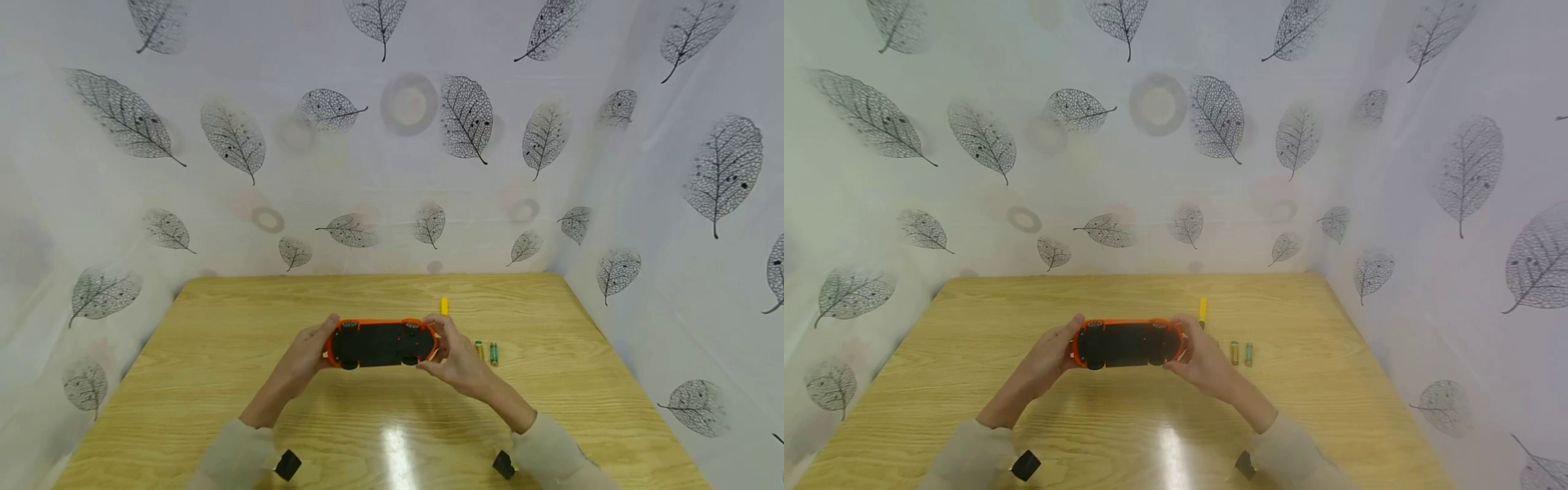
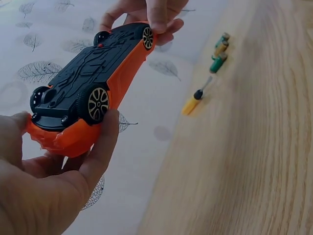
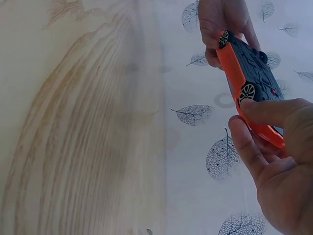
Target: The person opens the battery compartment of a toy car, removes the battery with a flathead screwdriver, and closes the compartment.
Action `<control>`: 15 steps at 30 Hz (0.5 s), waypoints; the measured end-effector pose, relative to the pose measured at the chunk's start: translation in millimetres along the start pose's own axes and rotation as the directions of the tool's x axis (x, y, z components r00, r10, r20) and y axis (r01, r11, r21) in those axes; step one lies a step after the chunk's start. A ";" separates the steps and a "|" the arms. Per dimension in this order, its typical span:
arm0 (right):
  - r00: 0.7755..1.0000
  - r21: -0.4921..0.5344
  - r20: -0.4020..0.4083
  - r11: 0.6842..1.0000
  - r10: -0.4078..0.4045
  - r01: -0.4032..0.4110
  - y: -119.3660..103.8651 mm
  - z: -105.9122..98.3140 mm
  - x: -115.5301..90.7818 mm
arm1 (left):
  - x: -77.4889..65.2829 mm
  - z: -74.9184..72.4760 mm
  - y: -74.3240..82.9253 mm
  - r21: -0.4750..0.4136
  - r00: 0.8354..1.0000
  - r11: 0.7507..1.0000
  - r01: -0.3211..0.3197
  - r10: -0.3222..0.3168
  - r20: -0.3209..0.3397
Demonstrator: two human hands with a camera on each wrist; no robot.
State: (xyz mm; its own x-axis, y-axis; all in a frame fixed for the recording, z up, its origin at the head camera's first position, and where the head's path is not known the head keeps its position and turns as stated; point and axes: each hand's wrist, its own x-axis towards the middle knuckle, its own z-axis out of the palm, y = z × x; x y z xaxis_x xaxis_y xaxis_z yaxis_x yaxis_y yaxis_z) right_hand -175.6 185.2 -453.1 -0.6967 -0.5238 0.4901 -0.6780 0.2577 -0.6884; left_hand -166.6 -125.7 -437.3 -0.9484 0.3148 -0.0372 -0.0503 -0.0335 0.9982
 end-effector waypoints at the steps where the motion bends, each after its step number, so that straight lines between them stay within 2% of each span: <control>1: 1.000 0.008 0.005 1.000 0.002 -0.002 -1.1 -0.9 0.4 | 0.1 -0.5 0.0 -0.006 1.000 1.000 -0.007 0.007 0.009; 5: 0.999 0.036 0.027 0.999 0.030 -0.031 -3.3 -3.5 2.0 | 0.6 -1.3 -0.3 -0.024 0.999 0.999 -0.026 0.027 0.023; 9: 0.992 0.089 0.062 0.989 0.110 -0.115 -3.7 -5.6 2.3 | 0.6 -1.4 -0.6 -0.020 1.000 1.000 -0.024 0.024 0.011; 15: 0.953 0.143 0.135 0.946 0.272 -0.290 -4.1 -10.2 3.8 | 1.1 -1.8 -3.0 0.001 1.000 1.000 -0.027 0.027 -0.013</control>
State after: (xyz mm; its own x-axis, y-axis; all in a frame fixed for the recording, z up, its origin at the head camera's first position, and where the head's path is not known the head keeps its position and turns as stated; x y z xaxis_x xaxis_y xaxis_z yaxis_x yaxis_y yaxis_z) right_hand -177.9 190.5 -443.0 -0.8166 -0.5386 0.2076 -0.4059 0.2801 -0.8699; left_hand -168.0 -127.0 -440.5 -0.9535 0.3012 -0.0108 -0.0244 -0.0415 0.9988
